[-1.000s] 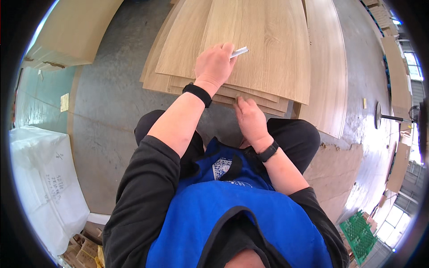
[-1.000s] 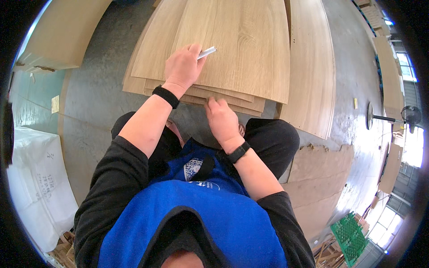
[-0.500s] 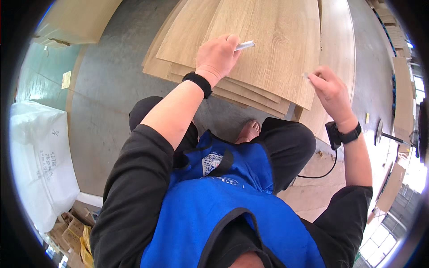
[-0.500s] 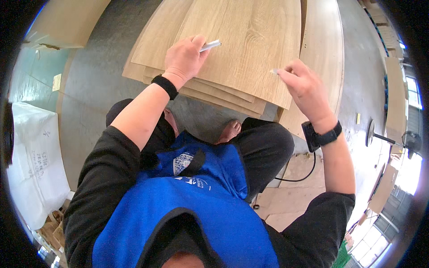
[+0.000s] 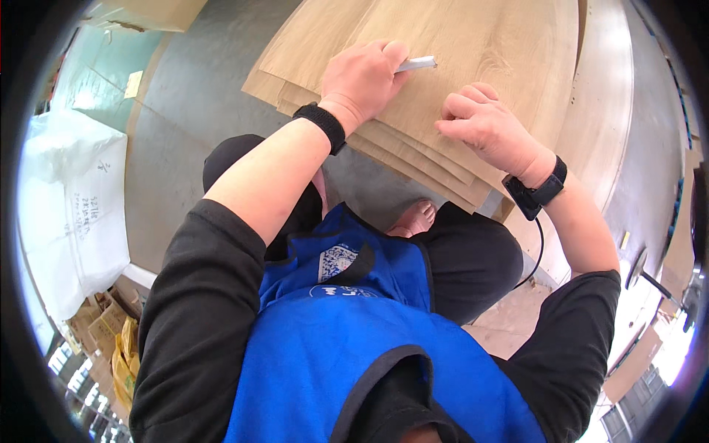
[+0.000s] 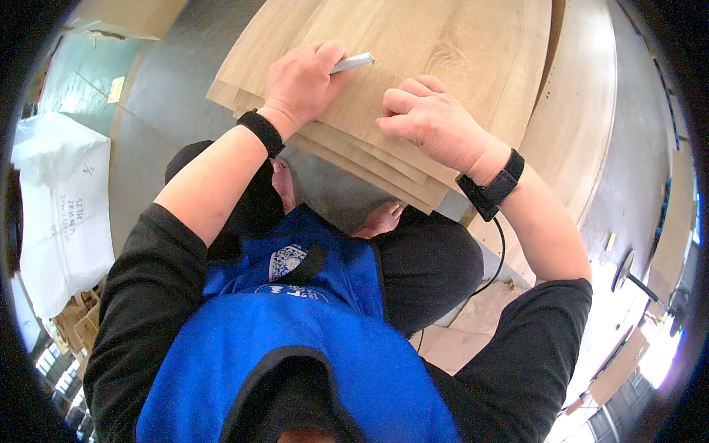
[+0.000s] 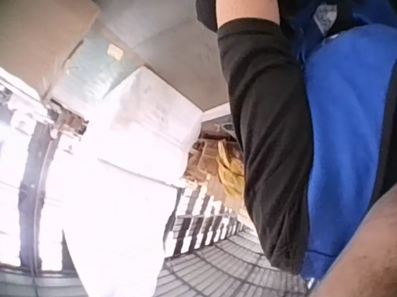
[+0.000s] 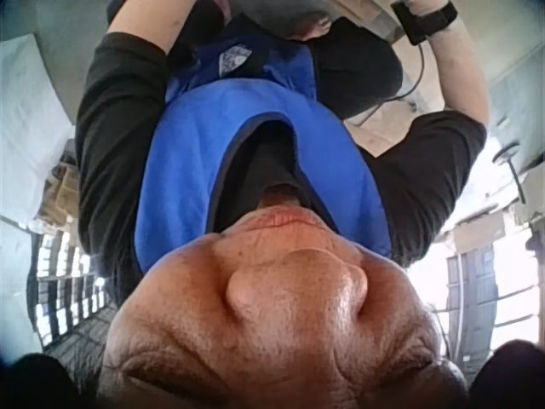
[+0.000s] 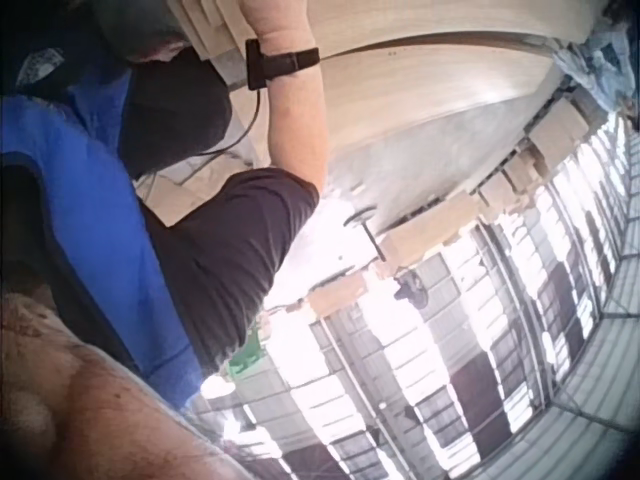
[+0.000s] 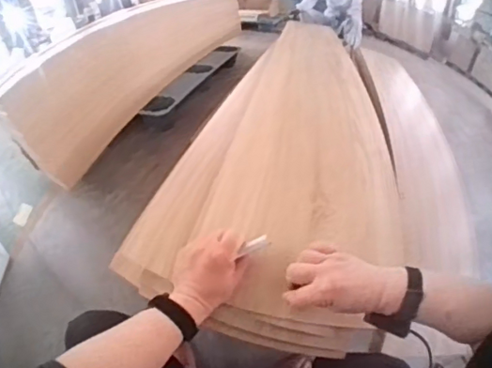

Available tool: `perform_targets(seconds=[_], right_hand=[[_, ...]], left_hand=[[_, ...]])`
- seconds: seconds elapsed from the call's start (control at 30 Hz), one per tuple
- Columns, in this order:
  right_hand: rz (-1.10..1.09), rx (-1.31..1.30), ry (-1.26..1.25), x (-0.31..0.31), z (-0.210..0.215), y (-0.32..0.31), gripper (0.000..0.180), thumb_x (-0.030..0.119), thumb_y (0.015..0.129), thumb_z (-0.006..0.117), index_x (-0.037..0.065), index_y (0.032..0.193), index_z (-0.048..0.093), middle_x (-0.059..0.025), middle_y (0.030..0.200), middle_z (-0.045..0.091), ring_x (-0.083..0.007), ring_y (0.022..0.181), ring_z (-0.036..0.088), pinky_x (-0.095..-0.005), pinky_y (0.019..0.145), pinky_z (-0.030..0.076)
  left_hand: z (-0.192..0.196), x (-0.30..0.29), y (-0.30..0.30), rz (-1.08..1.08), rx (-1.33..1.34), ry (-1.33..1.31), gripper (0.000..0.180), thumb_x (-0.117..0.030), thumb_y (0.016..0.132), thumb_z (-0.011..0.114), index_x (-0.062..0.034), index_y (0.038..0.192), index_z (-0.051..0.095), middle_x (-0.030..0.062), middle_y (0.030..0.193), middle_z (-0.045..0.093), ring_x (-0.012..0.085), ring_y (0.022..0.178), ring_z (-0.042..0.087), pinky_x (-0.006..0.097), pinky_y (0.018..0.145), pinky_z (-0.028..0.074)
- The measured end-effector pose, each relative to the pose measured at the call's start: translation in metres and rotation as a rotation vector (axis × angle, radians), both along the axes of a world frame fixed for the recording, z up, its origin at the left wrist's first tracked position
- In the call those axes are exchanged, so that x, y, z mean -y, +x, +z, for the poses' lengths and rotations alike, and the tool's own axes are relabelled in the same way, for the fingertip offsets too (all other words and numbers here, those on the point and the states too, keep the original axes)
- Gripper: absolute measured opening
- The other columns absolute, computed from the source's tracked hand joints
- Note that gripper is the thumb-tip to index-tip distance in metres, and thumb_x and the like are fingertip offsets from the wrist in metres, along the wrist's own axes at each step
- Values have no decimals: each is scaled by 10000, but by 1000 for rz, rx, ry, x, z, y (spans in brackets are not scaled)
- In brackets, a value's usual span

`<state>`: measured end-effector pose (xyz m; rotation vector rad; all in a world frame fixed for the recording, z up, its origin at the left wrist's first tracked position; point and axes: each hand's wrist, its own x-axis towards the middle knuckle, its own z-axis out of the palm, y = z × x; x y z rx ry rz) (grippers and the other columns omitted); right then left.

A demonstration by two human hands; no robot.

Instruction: Marking and scraping the edges of wooden panels in a furniture manufacturing facility.

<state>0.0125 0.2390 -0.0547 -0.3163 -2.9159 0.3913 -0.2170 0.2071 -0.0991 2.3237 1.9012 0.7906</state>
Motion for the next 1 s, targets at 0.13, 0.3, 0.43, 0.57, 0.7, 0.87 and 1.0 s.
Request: perform_targets(seconds=[0.13, 0.3, 0.43, 0.57, 0.7, 0.87, 1.0], right_hand=[[37, -3, -9, -3, -4, -1, 49, 157, 738, 546, 156, 776, 577, -3, 854, 505, -209, 877, 530, -329, 847, 410], [47, 6, -1, 0, -2, 0, 47, 177, 740, 529, 140, 745, 558, -6, 842, 493, -203, 876, 520, -339, 872, 396], [61, 0, 11, 1, -1, 3, 53, 178, 741, 526, 138, 744, 562, -6, 849, 495, -204, 887, 523, -346, 879, 394], [71, 8, 34, 3, 2, 9, 58, 181, 743, 527, 136, 747, 563, -6, 850, 499, -207, 903, 527, -348, 873, 399], [36, -5, 5, 3, 0, 9, 57, 180, 740, 533, 138, 764, 564, -7, 845, 500, -209, 899, 529, -349, 856, 407], [22, -40, 25, 4, -7, 3, 53, 177, 733, 538, 144, 768, 560, -6, 842, 497, -209, 887, 530, -346, 851, 408], [51, -37, -1, 5, -4, 5, 63, 178, 733, 537, 143, 773, 571, -2, 847, 502, -206, 900, 531, -348, 866, 404]], left_hand=[[5, 0, 2, 12, -20, -45, 195, -271, 831, 628, -107, 856, 526, 89, 815, 618, 327, 761, 616, 434, 625, 491], [0, -1, 1, 14, -7, -29, 204, -283, 839, 622, -106, 852, 521, 86, 824, 619, 325, 768, 617, 434, 626, 491], [1, -1, 2, 9, -11, -24, 201, -292, 845, 617, -112, 860, 530, 82, 827, 621, 323, 770, 619, 432, 626, 492], [0, -1, 0, 4, -13, -10, 200, -295, 845, 618, -114, 866, 536, 80, 826, 621, 320, 769, 620, 428, 626, 493], [1, 0, 0, 9, -31, -6, 200, -290, 838, 622, -112, 867, 537, 80, 821, 620, 317, 768, 621, 426, 626, 491], [0, -2, 0, 2, -28, -15, 198, -283, 832, 624, -109, 867, 536, 82, 820, 618, 320, 777, 617, 426, 634, 488], [2, 0, 0, 13, -26, -33, 181, -275, 836, 620, -115, 866, 541, 77, 830, 624, 313, 791, 619, 429, 656, 494]])
